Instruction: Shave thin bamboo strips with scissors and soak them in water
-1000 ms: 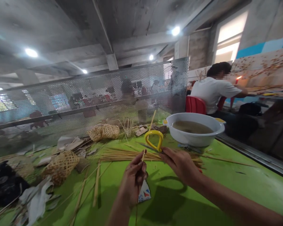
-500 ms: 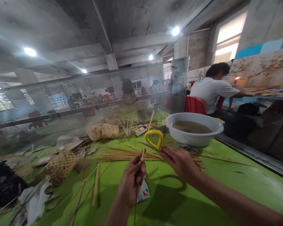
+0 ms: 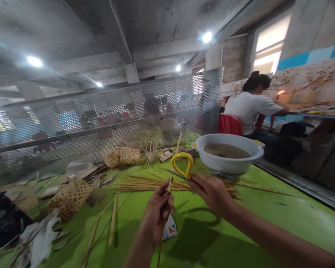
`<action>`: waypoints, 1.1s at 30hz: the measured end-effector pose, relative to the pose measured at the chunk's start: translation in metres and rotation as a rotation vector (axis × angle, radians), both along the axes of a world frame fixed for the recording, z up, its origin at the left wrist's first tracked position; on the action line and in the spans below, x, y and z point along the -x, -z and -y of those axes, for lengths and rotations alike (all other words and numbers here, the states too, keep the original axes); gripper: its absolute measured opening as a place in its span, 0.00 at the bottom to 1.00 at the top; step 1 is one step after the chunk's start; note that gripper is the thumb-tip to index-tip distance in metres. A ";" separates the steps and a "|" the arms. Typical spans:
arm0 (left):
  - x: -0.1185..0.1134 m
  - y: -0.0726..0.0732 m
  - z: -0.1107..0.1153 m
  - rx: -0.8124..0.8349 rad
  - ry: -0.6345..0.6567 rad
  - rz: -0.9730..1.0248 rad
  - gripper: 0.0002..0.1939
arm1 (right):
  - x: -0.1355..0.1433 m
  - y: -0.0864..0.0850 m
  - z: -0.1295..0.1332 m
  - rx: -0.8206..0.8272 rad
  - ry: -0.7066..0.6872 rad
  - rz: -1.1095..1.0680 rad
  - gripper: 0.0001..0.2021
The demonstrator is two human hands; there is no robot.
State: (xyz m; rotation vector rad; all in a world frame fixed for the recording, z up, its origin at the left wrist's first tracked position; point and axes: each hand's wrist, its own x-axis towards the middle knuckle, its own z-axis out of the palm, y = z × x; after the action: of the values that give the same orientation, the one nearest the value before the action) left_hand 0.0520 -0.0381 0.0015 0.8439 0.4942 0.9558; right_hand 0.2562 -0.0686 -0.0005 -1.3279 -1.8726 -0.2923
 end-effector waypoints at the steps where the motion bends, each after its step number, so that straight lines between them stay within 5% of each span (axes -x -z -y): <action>1: 0.000 0.001 -0.001 0.006 -0.015 0.014 0.19 | 0.005 0.001 0.002 0.001 -0.033 0.018 0.13; 6: -0.001 0.005 -0.005 0.040 -0.054 0.032 0.08 | 0.017 0.005 0.007 -0.001 -0.159 0.124 0.11; 14: -0.001 0.000 0.003 0.016 -0.024 -0.069 0.26 | -0.023 -0.006 -0.009 -0.060 0.117 -0.024 0.13; 22: 0.001 -0.001 -0.004 0.018 -0.108 -0.134 0.26 | -0.002 -0.004 0.001 0.065 -0.018 0.122 0.12; 29: 0.001 0.002 -0.002 -0.022 -0.064 -0.176 0.27 | -0.023 -0.006 -0.009 -0.031 0.130 0.021 0.12; 33: 0.002 0.005 -0.005 -0.003 -0.124 -0.158 0.26 | -0.015 -0.003 -0.007 0.011 0.065 0.077 0.11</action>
State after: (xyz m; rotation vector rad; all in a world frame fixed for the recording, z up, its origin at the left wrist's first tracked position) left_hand 0.0501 -0.0334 -0.0038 0.9032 0.6876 1.0084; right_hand 0.2708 -0.0616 0.0030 -1.4045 -1.8993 -0.3718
